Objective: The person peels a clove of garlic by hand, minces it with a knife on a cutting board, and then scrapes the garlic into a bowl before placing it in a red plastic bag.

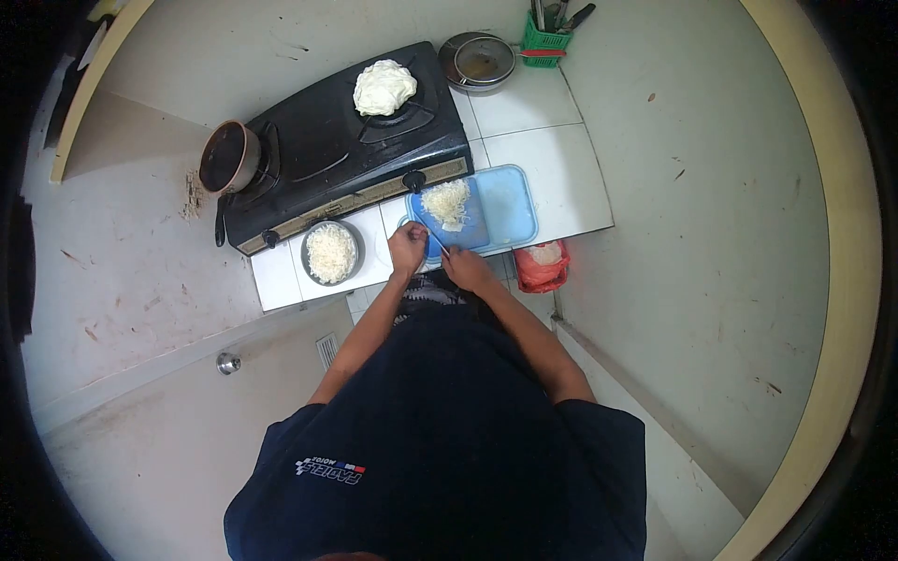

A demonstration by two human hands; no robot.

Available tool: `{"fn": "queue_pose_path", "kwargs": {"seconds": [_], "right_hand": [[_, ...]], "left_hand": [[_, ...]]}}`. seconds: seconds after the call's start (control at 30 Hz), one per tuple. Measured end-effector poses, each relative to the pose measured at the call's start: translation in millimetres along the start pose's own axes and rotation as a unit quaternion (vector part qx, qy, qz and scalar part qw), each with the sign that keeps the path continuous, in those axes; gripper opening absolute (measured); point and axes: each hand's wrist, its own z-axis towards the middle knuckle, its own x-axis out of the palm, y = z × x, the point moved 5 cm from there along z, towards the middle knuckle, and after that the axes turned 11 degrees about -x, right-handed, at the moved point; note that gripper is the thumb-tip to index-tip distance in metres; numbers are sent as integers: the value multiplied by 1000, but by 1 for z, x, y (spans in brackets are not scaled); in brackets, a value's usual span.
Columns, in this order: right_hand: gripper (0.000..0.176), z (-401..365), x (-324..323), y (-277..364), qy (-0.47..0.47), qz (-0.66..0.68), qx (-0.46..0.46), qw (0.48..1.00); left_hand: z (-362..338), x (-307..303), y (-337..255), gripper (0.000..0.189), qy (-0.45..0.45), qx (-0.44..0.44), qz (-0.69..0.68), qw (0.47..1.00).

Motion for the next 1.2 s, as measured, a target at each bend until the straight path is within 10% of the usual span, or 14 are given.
{"fn": "queue_pose_path", "kwargs": {"seconds": [1.2], "right_hand": [[43, -8, -8, 4, -20, -12, 16, 1000]], "left_hand": [[-1, 0, 6, 11, 23, -1, -54, 998]]}}
